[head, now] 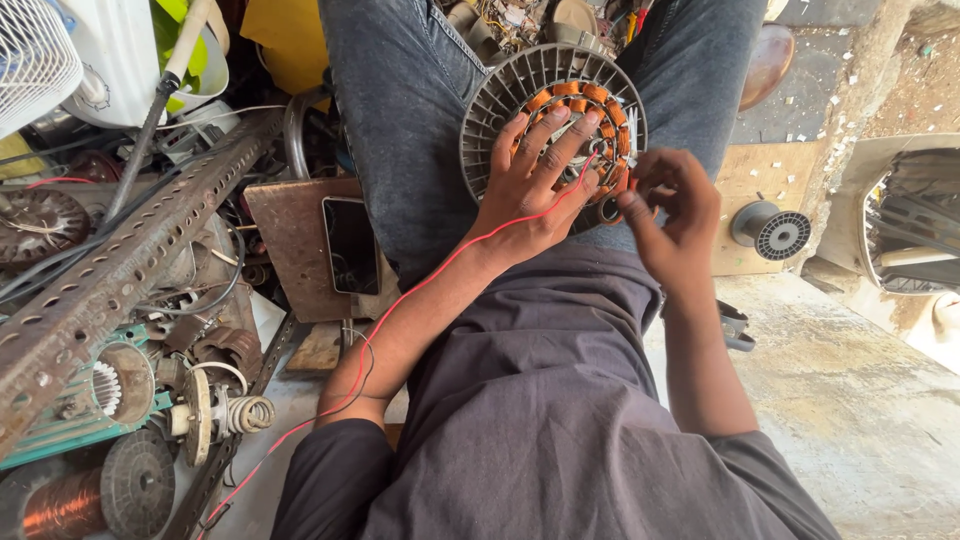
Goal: The person sits on the floor and works on a motor stator, using pliers to strip and twist copper wires. They connect the wires to the stator coils and adjust connections throughout the clip.
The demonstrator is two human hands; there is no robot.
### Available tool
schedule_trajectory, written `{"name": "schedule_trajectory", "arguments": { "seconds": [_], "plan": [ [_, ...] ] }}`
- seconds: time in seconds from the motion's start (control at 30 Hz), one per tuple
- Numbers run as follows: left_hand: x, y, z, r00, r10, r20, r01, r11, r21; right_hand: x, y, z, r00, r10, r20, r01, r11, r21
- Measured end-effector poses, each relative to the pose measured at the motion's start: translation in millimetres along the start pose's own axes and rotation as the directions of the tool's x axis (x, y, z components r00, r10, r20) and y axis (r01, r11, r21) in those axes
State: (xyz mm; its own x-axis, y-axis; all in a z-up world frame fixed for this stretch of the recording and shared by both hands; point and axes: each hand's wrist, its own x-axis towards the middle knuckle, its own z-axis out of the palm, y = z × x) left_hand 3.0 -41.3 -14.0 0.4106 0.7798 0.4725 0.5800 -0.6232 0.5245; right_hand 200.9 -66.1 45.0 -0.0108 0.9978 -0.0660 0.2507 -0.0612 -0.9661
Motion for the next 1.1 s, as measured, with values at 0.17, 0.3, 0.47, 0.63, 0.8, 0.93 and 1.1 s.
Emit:
{"name": "schedule_trajectory", "arguments": {
  "seconds": [0.17, 0.3, 0.47, 0.63, 0.8, 0.93, 1.1],
  "plan": [
    [0, -2, 0, 1.000, 0.026, 0.011, -0.027, 0.999, 0.043, 16, -19, -1, 0.925, -0.332, 0.183, 0.379, 0.798, -0.469],
    [1, 0, -3, 1.000, -0.006, -0.012, 0.006, 1.000, -0.023, 24, -19, -8, 0.878, -0.397, 0.267, 0.478, 0.707, -0.521],
    [1, 4, -5, 1.000, -0.015, -0.002, 0.015, 0.997, -0.077, 19, -13, -8, 0.906, -0.360, 0.220, 0.422, 0.793, -0.440],
    [9, 7, -11, 0.995, -0.100, 0.002, 0.096, 0.948, -0.303, 17, -4, -14, 0.960, -0.166, 0.226, 0.229, 0.928, -0.294],
    [12, 9, -17, 0.984, -0.176, -0.027, 0.150, 0.901, -0.408, 30, 13, -19, 0.976, -0.120, 0.179, 0.142, 0.983, -0.113],
    [9, 6, -17, 0.962, -0.256, -0.089, 0.190, 0.869, -0.457, 44, -7, -19, 0.978, -0.153, 0.139, 0.192, 0.921, -0.338],
    [5, 6, -13, 0.955, -0.249, -0.162, 0.151, 0.876, -0.459, 43, -15, -4, 0.903, -0.335, 0.268, 0.428, 0.746, -0.510]
  ]
}}
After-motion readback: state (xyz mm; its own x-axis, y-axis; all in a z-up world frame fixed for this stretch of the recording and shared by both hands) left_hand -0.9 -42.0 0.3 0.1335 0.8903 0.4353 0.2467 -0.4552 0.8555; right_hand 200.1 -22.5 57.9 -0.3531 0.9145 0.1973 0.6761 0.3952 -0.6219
